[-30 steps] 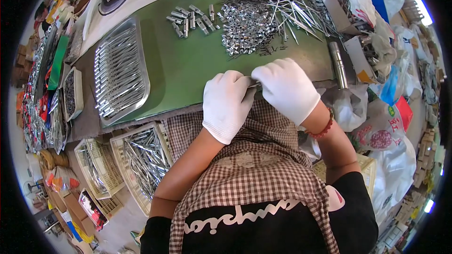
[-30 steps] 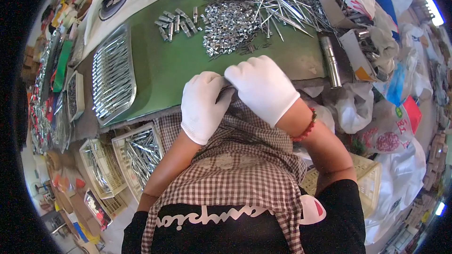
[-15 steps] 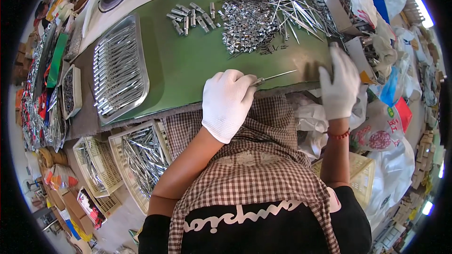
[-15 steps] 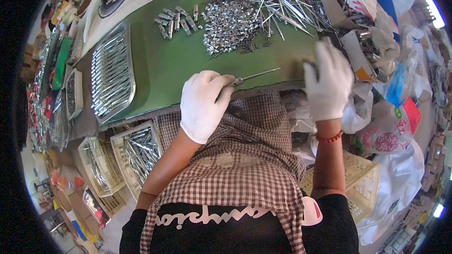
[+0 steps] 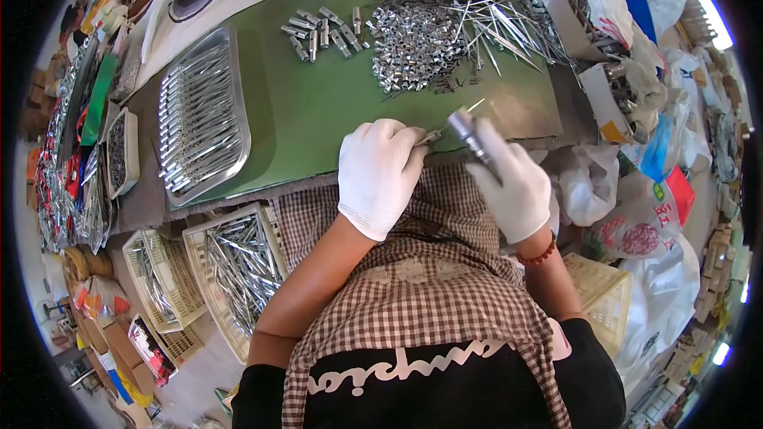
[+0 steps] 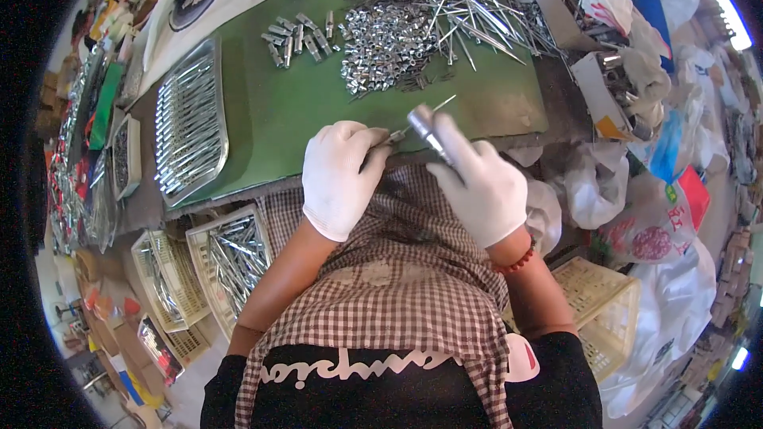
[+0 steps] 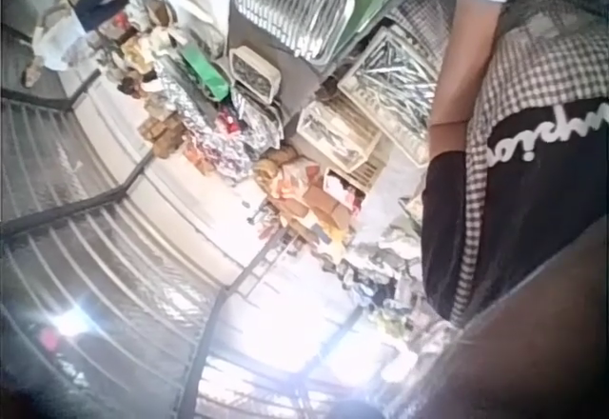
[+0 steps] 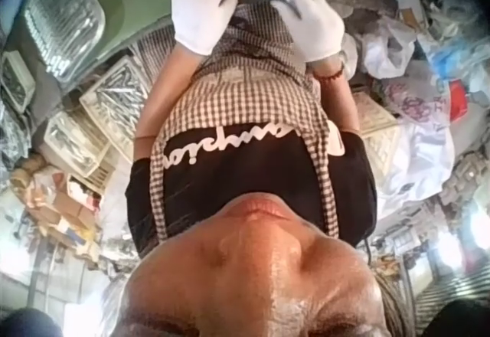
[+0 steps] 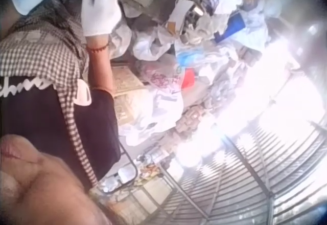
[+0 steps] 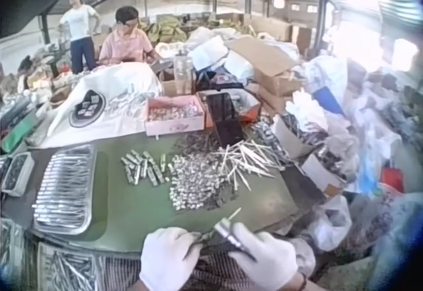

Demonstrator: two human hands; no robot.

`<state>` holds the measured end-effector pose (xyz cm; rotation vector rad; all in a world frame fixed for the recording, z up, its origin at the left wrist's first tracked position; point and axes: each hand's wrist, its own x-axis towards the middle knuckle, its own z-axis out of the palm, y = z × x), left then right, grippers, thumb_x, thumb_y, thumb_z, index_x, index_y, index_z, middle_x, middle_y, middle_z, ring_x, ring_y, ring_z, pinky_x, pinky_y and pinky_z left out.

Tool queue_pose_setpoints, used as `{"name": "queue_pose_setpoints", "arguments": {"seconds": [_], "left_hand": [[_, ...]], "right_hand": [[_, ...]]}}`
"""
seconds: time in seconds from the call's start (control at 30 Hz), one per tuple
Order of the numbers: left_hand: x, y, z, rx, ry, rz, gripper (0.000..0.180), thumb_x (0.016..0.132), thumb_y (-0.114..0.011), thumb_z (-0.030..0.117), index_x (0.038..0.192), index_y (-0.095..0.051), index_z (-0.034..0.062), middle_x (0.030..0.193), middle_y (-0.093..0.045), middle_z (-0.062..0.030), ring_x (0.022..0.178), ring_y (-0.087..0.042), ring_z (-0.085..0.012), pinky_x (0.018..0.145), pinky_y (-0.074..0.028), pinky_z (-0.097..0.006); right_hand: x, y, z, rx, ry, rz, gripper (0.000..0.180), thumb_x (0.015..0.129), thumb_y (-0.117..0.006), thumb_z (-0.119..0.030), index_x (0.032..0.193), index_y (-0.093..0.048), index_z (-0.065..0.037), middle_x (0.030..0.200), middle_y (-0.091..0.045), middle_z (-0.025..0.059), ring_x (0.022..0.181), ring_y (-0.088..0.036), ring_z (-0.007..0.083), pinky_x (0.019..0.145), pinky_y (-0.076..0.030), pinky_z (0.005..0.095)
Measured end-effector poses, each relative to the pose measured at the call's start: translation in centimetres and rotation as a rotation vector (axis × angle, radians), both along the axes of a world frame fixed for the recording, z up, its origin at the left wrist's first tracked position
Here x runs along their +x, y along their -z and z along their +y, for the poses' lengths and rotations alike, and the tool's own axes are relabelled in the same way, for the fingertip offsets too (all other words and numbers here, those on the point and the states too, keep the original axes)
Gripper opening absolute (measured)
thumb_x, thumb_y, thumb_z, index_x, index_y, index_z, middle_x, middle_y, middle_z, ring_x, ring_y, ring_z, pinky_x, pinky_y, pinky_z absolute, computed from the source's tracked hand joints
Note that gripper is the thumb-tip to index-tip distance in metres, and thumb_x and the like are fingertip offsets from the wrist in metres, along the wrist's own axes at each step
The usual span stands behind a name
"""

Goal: The recorder is assembling small metal hardware pins and clips by inserting components manually and using a small handheld assembly jig.

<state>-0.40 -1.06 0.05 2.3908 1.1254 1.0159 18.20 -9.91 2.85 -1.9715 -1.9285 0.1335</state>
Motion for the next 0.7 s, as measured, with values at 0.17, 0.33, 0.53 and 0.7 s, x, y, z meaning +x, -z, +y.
{"name": "queue_pose_setpoints", "arguments": {"seconds": [0.17,0.33,0.53,0.7], "left_hand": [[0.4,-0.4,0.0,-0.02,-0.01,0.013,0.012,0.077,-0.073,0.009,0.089,-0.071,0.0081,0.087,-0.065,-0.0091,0.082,-0.062,-0.0322,0.075,-0.047,-0.043],[0.8,-0.5,0.4,-0.007,-0.007,0.027,0.013,0.077,-0.073,0.01,0.09,-0.072,0.0082,0.086,-0.064,-0.0086,0.082,-0.062,-0.0318,0.075,-0.047,-0.043],[1.5,-1.6,0.6,0.035,-0.019,0.06,0.009,0.076,-0.073,0.012,0.085,-0.073,0.0104,0.084,-0.064,-0.0064,0.081,-0.062,-0.0306,0.073,-0.048,-0.043],[2.1,-1.3,1.0,0.094,0.027,0.159,0.006,0.076,-0.071,0.015,0.081,-0.07,0.0109,0.083,-0.064,-0.0053,0.079,-0.062,-0.0293,0.07,-0.05,-0.043]], "right_hand": [[0.3,0.2,-0.1,0.277,0.096,0.161,0.068,0.076,-0.082,-0.021,0.14,-0.057,-0.02,0.081,-0.065,0.0132,0.066,-0.065,0.0314,0.058,-0.051,0.0404],[0.5,1.1,-0.3,0.127,0.017,0.074,0.065,0.077,-0.081,-0.022,0.138,-0.059,-0.022,0.08,-0.064,0.0114,0.066,-0.066,0.0304,0.06,-0.053,0.0406],[9.1,2.3,0.7,0.344,0.492,-0.123,0.05,0.088,-0.072,-0.027,0.136,-0.062,-0.024,0.086,-0.066,0.0119,0.073,-0.066,0.0309,0.066,-0.053,0.0412],[12.0,1.3,4.0,0.53,0.328,-0.507,0.035,0.088,-0.07,-0.027,0.122,-0.069,-0.022,0.096,-0.067,0.0135,0.092,-0.065,0.0325,0.081,-0.052,0.0431]]}}
